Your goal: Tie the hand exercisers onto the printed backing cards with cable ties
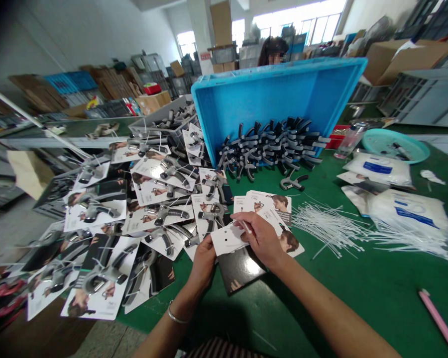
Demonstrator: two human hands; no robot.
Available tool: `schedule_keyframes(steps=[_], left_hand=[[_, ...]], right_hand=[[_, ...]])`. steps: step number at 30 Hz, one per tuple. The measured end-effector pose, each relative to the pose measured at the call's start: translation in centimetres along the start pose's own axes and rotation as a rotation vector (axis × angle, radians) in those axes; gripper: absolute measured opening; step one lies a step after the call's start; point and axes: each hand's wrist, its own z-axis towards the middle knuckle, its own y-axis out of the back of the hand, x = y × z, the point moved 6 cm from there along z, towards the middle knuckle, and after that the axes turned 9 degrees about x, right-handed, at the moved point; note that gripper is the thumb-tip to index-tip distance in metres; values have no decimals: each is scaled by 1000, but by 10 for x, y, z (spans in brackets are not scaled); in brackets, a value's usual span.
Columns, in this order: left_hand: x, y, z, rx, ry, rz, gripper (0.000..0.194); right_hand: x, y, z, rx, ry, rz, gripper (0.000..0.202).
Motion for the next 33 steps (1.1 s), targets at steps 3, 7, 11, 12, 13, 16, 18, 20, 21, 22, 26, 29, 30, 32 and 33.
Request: schedule_keyframes(steps=[3, 7, 11, 12, 13, 16, 18, 20, 21, 22, 26, 29, 30, 32, 33], left_hand=[[1, 2, 3, -21, 1, -18, 30], [-2, 1, 4, -11, -46, -29, 30], [-4, 1, 3, -7, -61, -22, 35], [-4, 1, 3, -7, -56, -22, 35], [-3, 1, 3, -3, -51, -22, 34], [-2, 1, 3, 15, -49, -17, 28], [-1, 1, 4, 25, -52, -22, 24], [0, 1, 4, 21, -53, -29, 25], [0, 1, 4, 19, -54, -34, 28], [0, 1, 4, 19, -57, -41, 31], [1, 0, 6, 28, -71, -69, 40], [2, 0, 7, 17, -54, -25, 31], [3, 0, 8, 13, -45, -1, 28], [4, -2, 6, 4, -43, 40, 26], [4, -3, 5, -2, -52, 53, 27]], right_hand=[[5, -12, 1, 135, 124, -51, 26], [6, -22, 4, 232, 182, -94, 23], [6, -20, 3, 239, 133, -63, 20], [6, -18, 2, 230, 124, -49, 20], [7, -17, 1, 226, 119, -35, 19], [8, -16, -1, 243, 113, -17, 17], [8, -18, -3, 264, 105, -22, 16], [5, -19, -3, 269, 89, -32, 15], [4, -20, -3, 270, 77, -36, 15], [2, -21, -2, 271, 64, -40, 15], [-3, -26, 5, 300, 18, -24, 19], [-6, -28, 11, 320, -30, 28, 18], [-7, -29, 13, 327, -44, 43, 17], [-7, -28, 16, 334, -53, 52, 15], [-6, -26, 17, 326, -50, 49, 14]])
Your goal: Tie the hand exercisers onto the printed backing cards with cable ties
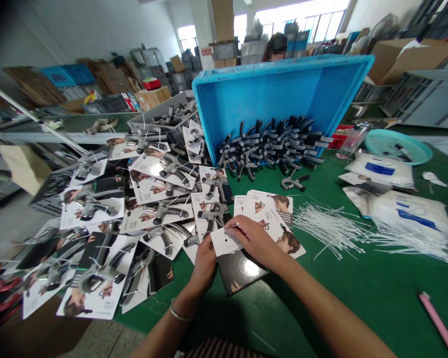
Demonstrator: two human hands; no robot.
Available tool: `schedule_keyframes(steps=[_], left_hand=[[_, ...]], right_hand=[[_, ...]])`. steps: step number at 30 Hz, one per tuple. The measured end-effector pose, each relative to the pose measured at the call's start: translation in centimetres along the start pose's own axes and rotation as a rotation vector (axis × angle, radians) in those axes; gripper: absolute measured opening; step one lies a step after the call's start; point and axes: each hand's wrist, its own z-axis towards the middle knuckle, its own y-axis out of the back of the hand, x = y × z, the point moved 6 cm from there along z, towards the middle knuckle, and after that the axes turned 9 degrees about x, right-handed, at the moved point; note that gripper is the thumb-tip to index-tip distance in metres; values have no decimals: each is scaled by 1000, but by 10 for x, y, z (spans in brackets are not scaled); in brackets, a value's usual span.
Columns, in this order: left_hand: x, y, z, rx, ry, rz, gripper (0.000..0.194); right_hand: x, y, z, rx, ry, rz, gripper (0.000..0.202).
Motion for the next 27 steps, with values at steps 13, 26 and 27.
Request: schedule_keyframes(steps=[13, 26, 27], left_hand=[[-7, 6, -59, 321, -60, 323, 23], [-42, 5, -24, 136, -500, 825, 31], [-47, 4, -21, 117, -510, 826, 29]], right_hand=[[-1, 0, 3, 7, -4, -55, 12], [-14, 12, 4, -128, -124, 169, 12], [-15, 14, 3, -151, -129, 210, 13]])
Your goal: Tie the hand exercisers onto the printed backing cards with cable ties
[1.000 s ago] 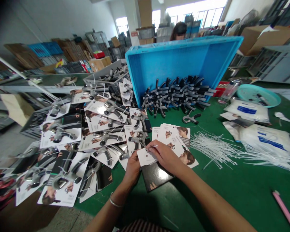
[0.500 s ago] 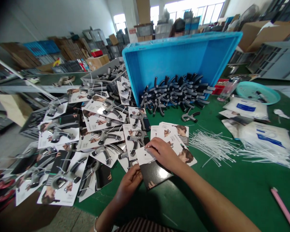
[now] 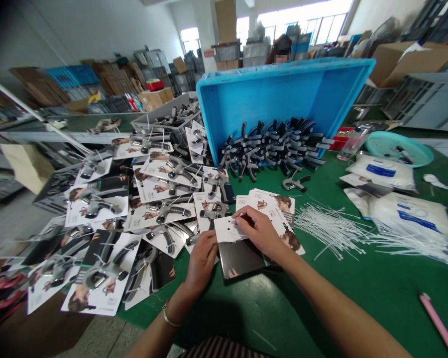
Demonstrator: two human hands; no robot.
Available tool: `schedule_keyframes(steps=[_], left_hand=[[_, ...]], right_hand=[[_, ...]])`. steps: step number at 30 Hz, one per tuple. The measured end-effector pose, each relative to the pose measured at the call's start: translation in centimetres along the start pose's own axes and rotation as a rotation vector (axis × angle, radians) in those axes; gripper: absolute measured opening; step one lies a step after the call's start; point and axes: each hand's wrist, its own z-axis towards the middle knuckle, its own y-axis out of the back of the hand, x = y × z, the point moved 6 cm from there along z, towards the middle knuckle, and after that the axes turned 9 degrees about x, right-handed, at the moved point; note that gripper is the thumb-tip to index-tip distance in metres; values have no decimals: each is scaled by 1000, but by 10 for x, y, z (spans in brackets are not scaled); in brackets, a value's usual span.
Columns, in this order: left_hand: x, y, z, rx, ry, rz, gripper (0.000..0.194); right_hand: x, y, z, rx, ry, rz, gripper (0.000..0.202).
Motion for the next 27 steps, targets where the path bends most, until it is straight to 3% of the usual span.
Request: schedule_keyframes(steps=[8, 16, 19, 21, 24, 27], left_hand=[[-32, 8, 36, -4, -24, -180, 23], [10, -19, 66, -58, 235, -291, 18], [-5, -18, 68, -110, 183, -321, 16], [-22, -13, 65, -109, 123, -340, 14], [-44, -10, 61, -19, 58, -243, 17], [-47, -16, 66, 81, 87, -125, 20]], right_hand=[[0, 21, -11, -153, -8, 372, 15], [-4, 17, -2, -165, 10, -95, 12], [4, 21, -7, -183, 32, -53, 13], [7, 26, -15, -184, 43, 96, 14], [5, 32, -29, -174, 61, 332, 14], [-1, 34, -36, -176, 48, 391, 15]])
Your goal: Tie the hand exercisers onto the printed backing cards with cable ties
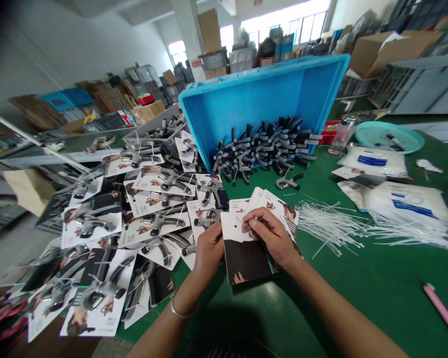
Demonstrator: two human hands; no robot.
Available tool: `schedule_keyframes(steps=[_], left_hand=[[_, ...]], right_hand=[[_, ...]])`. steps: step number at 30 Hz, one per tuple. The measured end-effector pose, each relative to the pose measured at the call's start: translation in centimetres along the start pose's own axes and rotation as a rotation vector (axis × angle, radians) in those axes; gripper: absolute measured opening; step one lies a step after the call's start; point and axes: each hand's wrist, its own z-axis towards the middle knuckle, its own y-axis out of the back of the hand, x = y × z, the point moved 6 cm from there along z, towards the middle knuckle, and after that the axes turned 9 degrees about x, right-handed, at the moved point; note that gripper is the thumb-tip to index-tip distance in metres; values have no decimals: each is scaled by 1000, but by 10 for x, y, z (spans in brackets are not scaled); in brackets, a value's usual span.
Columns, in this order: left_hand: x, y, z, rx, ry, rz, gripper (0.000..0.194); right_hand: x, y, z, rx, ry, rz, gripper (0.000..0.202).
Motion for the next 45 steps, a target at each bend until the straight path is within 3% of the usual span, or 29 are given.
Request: schedule_keyframes(steps=[4, 9, 12, 17, 20, 24, 27, 31, 34, 38, 45], left_hand=[[7, -8, 16, 58, 118, -67, 19], [-10, -11, 26, 105, -2, -50, 26], [-10, -9, 27, 87, -34, -21, 27], [1, -9, 35, 119, -28, -105, 24], [-4, -7, 35, 158, -66, -117, 22], [-21, 4, 14, 186, -126, -18, 23], [-24, 21, -16, 113, -92, 22, 24], [-5, 43, -59, -71, 70, -10, 20], [13, 46, -79, -147, 150, -99, 18], [23, 36, -81, -138, 142, -235, 22], [21, 24, -70, -122, 127, -208, 20]], right_hand=[[0, -4, 4, 7, 1, -216, 17], [12, 2, 7, -155, 46, -534, 14], [14, 4, 5, -153, 55, -537, 13], [16, -4, -1, -46, 134, -484, 14], [19, -6, -8, -45, 173, -447, 14], [29, -14, -18, -74, 237, -513, 14], [38, -35, -22, -2, 278, -497, 14], [39, -75, -19, 153, 308, -432, 15], [29, -92, -14, 182, 254, -416, 13], [16, -92, -11, 128, 155, -455, 13], [13, -73, -17, 14, 120, -607, 13]])
